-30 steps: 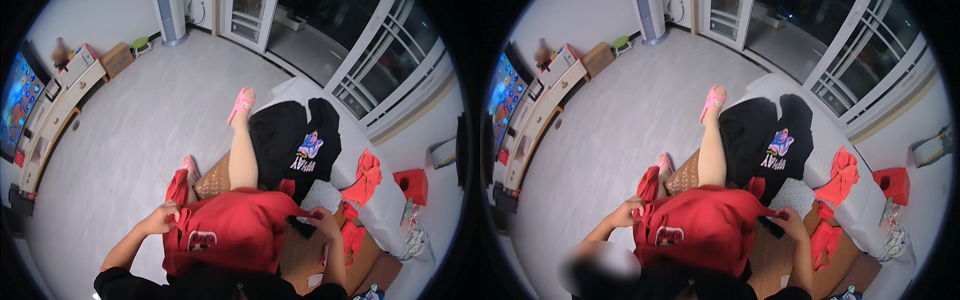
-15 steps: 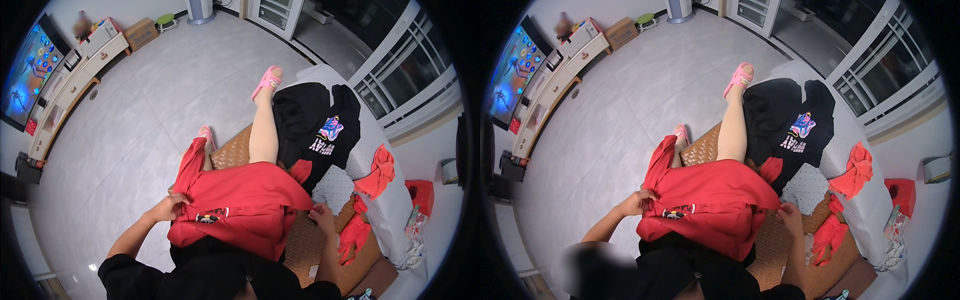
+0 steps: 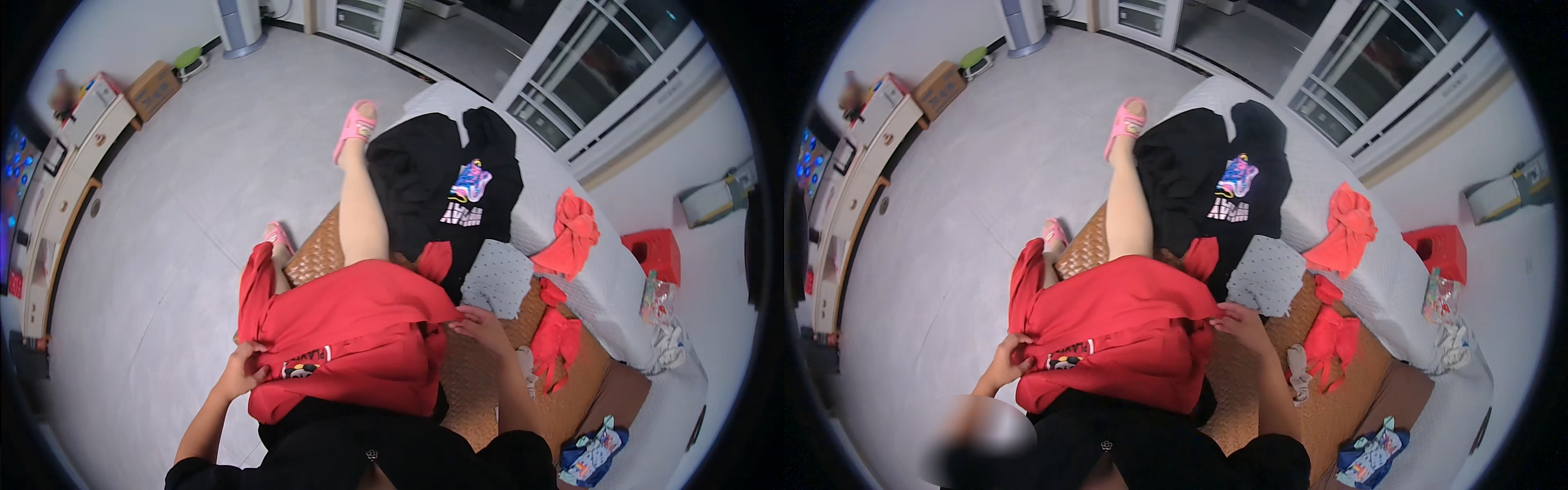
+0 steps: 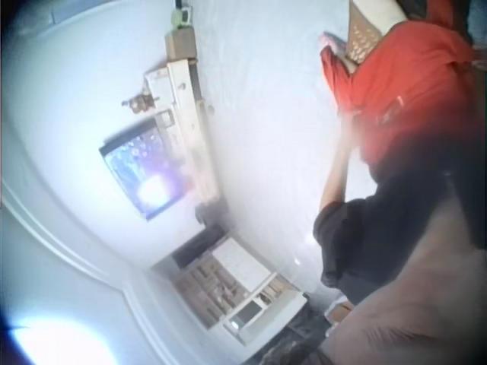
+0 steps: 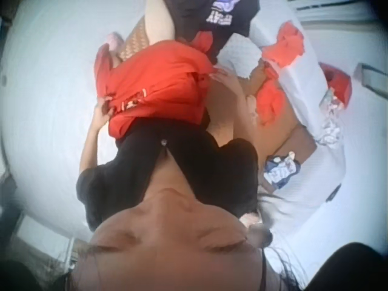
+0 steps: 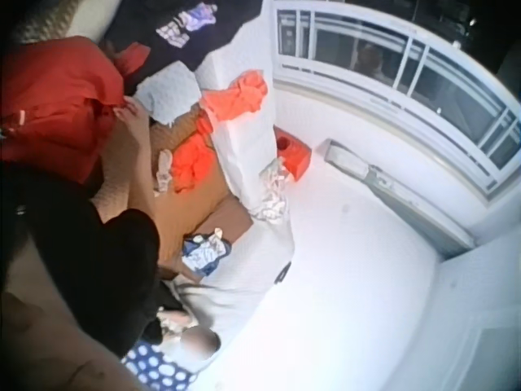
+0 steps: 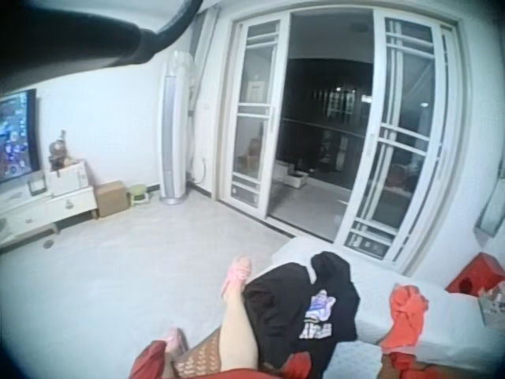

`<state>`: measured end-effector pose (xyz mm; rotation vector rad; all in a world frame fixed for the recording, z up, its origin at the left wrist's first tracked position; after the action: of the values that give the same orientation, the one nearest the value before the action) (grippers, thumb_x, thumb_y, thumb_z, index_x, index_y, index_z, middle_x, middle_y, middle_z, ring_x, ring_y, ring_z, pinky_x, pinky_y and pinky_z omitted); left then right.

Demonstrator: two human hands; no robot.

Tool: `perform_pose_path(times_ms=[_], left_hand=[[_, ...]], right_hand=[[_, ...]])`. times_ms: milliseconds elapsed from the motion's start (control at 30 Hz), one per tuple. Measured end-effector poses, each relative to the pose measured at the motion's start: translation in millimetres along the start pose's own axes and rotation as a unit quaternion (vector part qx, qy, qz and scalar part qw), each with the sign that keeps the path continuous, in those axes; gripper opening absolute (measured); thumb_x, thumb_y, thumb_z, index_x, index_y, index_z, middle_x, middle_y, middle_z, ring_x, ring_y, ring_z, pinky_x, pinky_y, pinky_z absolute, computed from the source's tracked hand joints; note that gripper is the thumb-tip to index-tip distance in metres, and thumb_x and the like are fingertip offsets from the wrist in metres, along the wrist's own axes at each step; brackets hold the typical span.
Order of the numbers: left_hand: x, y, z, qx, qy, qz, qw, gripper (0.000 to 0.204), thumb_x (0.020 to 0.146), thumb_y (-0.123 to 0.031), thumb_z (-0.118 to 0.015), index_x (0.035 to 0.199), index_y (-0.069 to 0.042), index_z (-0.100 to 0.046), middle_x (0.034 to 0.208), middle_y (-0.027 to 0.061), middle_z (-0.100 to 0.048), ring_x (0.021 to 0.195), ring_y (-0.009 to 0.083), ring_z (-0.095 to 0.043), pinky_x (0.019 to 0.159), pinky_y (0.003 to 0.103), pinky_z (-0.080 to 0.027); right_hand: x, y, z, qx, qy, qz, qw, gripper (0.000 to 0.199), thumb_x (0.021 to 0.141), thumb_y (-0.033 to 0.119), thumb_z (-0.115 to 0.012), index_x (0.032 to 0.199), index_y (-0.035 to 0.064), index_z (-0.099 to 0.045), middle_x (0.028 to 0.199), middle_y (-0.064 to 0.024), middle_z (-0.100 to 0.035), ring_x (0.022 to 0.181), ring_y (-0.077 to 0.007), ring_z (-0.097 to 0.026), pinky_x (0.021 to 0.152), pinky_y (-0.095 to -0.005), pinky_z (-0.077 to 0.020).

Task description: The person sits on a woven mat on the floor and folds several pieces of clothing by hand. They handle a black pair of shorts, a red t-shirt, and a black t-shirt, smoothing and folding each item into a neat stack.

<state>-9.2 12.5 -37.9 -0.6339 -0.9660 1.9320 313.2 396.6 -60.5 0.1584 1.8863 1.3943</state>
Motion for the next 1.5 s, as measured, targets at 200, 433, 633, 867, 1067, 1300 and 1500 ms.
perform_pose_path(times_ms=[200, 433, 633, 867, 1067, 1300, 1500], left_hand=[[-0.6, 0.6, 1.0, 0.028, 0.035, 0.093, 0.995, 0.027, 0.070, 0.004, -0.056, 0.096, 0.000, -0.056, 0.088, 0.0140, -0.059, 0.081, 0.0251, -0.059, 0.071, 0.030, -0.047], [4.9, -17.5, -8.9, 0.024, 0.043, 0.082, 0.995, 0.036, 0.066, 0.009, -0.052, 0.101, -0.001, -0.054, 0.095, 0.0157, -0.055, 0.085, 0.0316, -0.057, 0.075, 0.035, -0.047], [10.8, -17.8, -17.9, 0.098, -0.021, -0.029, 0.995, 0.033, 0.069, 0.010, -0.050, 0.100, 0.000, -0.053, 0.093, 0.0171, -0.055, 0.084, 0.0352, -0.056, 0.075, 0.036, -0.046], [12.5, -10.7, -22.3, 0.064, -0.105, 0.053, 0.991, 0.024, 0.070, 0.010, -0.051, 0.092, 0.001, -0.054, 0.089, 0.0180, -0.056, 0.085, 0.0358, -0.056, 0.075, 0.037, -0.046], [13.0, -12.0, -24.0, 0.078, -0.085, 0.034, 0.993, 0.025, 0.069, 0.010, -0.052, 0.092, 0.001, -0.055, 0.091, 0.0174, -0.056, 0.087, 0.0353, -0.056, 0.076, 0.036, -0.046], [11.0, -11.3, -23.5, 0.068, -0.081, 0.050, 0.993, 0.027, 0.067, 0.011, -0.052, 0.092, 0.001, -0.055, 0.091, 0.0168, -0.055, 0.087, 0.0349, -0.055, 0.077, 0.035, -0.046], [12.9, -11.2, -24.5, 0.068, -0.074, 0.048, 0.994, 0.027, 0.067, 0.011, -0.051, 0.091, 0.001, -0.055, 0.091, 0.0166, -0.055, 0.088, 0.0346, -0.055, 0.079, 0.035, -0.045]], right_hand=[[6.9, -10.4, 2.3, -0.030, -0.006, -0.011, 0.999, 0.029, 0.087, -0.003, -0.047, 0.115, -0.0055, -0.048, 0.100, -0.0132, -0.060, 0.090, -0.0184, -0.062, 0.077, -0.0264, -0.0523], [13.8, -23.1, 5.3, -0.104, -0.076, 0.058, 0.990, 0.020, 0.083, 0.000, -0.051, 0.101, -0.0059, -0.056, 0.087, -0.0085, -0.063, 0.079, -0.0118, -0.062, 0.069, -0.0223, -0.0503], [21.3, -23.0, 0.1, -0.191, -0.156, 0.079, 0.966, 0.016, 0.080, 0.003, -0.056, 0.095, -0.0041, -0.057, 0.081, -0.0092, -0.064, 0.074, -0.0115, -0.063, 0.066, -0.0230, -0.0499], [44.5, -56.9, 2.8, -0.255, -0.145, 0.101, 0.951, 0.012, 0.082, -0.003, -0.052, 0.093, -0.0058, -0.055, 0.086, -0.0113, -0.062, 0.076, -0.0128, -0.063, 0.066, -0.0244, -0.0527], [68.0, -113.6, 2.5, -0.024, -0.175, 0.016, 0.984, 0.022, 0.079, -0.006, -0.053, 0.101, -0.0071, -0.054, 0.093, -0.0145, -0.061, 0.079, -0.0171, -0.063, 0.073, -0.0291, -0.0542], [73.5, -123.4, -12.4, -0.198, -0.213, 0.106, 0.951, 0.029, 0.076, -0.008, -0.055, 0.105, -0.0044, -0.057, 0.095, -0.0146, -0.063, 0.083, -0.0179, -0.063, 0.073, -0.0286, -0.0532], [67.1, -102.1, -25.4, -0.379, -0.225, 0.234, 0.867, 0.025, 0.078, -0.003, -0.054, 0.103, -0.0047, -0.058, 0.091, -0.0153, -0.065, 0.080, -0.0185, -0.066, 0.070, -0.0284, -0.0527]])
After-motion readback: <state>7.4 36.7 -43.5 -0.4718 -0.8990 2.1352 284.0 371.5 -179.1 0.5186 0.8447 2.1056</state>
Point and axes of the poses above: each hand's wrist, its own x-axis towards the middle knuckle, its own z-axis out of the back of the hand, y = z × x, the point moved 2 cm from there along x, towards the middle knuckle
